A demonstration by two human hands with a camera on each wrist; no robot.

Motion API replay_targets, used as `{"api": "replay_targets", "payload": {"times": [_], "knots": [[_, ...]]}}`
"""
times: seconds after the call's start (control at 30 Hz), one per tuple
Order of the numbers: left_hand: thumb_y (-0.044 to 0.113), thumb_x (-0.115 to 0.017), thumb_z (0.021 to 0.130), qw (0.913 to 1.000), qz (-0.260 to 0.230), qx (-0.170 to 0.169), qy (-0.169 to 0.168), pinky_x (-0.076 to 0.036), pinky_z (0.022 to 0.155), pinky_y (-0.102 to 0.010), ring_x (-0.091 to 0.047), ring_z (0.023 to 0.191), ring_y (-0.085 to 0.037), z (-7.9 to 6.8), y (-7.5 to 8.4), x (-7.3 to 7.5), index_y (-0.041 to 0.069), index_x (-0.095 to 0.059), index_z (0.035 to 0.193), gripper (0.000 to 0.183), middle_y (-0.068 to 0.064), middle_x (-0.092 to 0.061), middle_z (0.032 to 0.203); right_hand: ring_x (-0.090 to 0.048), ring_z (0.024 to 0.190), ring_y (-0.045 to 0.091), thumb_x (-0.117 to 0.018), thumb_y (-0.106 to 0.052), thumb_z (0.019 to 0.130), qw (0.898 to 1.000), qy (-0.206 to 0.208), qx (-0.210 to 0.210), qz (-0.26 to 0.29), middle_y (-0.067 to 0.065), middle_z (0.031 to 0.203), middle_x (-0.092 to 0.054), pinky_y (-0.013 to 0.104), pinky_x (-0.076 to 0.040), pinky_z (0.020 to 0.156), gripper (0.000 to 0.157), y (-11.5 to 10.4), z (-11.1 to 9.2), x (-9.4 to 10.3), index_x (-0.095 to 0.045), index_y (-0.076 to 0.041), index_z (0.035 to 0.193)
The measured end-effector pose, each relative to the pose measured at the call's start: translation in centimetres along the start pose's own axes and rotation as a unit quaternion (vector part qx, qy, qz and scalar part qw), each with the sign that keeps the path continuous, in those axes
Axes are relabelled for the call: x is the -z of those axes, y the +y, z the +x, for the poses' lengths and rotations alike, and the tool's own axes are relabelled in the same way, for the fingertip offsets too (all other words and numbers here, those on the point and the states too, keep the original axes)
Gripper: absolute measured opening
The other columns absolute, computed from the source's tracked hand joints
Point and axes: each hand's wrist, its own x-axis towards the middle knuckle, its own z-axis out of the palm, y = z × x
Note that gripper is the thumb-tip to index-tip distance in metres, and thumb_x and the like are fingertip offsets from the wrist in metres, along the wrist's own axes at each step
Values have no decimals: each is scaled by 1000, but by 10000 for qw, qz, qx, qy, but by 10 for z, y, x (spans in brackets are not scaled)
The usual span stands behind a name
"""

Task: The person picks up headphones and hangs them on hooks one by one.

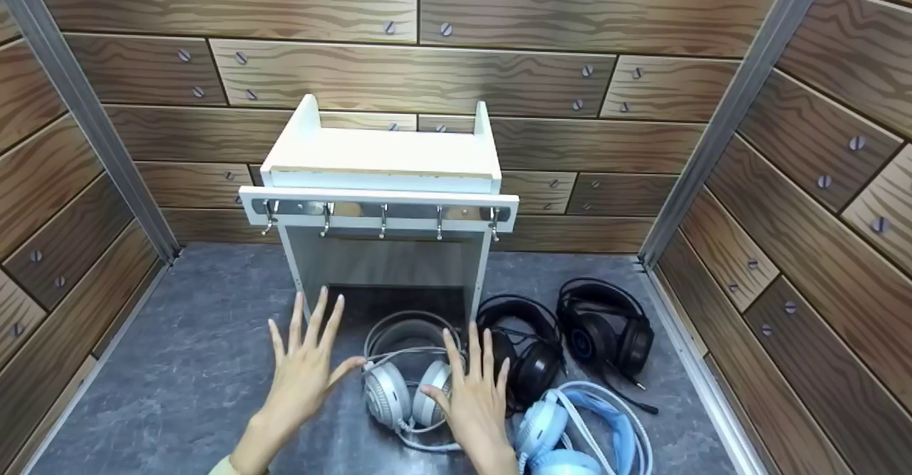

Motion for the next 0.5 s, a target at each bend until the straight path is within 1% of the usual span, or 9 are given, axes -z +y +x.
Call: {"api": "replay_targets", "payload": {"times": [0.07,0.13,0.2,0.27,0.33,0.4,0.47,0.5], "knots": [[71,-53,69,10000,-78,-20,23,4,103,-67,-11,138,-38,4,-1,3,22,-24,146,96,-5,-16,153,-19,136,37,-69,-51,73,10000,-32,-33,64,12,152,-19,68,-22,99,83,0,0,0,-32,-26,143],[70,-54,70,9999,-134,-54,4,4,103,-67,-10,139,-38,7,-1,6,22,-23,147,96,-5,-15,154,-21,136,36,-67,-50,75,9998,-75,-95,153,12,151,-23,66,-24,99,80,0,0,1,-31,-28,144],[70,-53,71,9997,-210,-86,1,2,103,-67,-10,139,-37,12,-2,9,22,-23,147,94,-5,-17,153,-25,135,35,-65,-50,78,9995,-83,-156,255,12,148,-30,62,-29,99,75,0,2,1,-32,-30,143],[70,-49,75,9995,-297,-110,-11,-1,104,-66,-13,139,-34,17,-2,14,21,-25,146,90,-4,-23,151,-34,131,34,-64,-48,80,9991,-10,-189,382,12,142,-40,57,-34,98,68,0,3,1,-38,-29,141],[67,-47,79,9991,-393,-149,4,-8,106,-64,-21,138,-32,22,-3,20,19,-32,144,82,-4,-34,147,-44,123,31,-64,-45,81,9984,152,-183,506,9,134,-49,51,-41,94,60,1,4,0,-46,-27,136],[61,-47,84,9985,-528,-169,15,-18,107,-59,-34,132,-28,28,-4,27,18,-42,138,69,-3,-46,138,-53,114,28,-66,-42,81,9974,331,-220,605,4,126,-57,46,-46,86,53,1,4,-2,-53,-27,130],[50,-51,88,9970,-710,-259,172,-31,104,-50,-49,119,-24,35,-4,35,17,-54,128,52,-1,-58,124,-59,105,24,-67,-39,81,9957,511,-297,715,-1,118,-61,44,-49,78,46,2,3,-4,-58,-27,124],[46,-52,89,9962,-776,-291,259,-38,100,-45,-56,111,-22,39,-5,39,18,-58,123,44,1,-62,116,-61,101,23,-68,-37,80,9948,590,-345,752,-3,114,-63,43,-50,75,43,2,3,-6,-60,-27,121]]}}
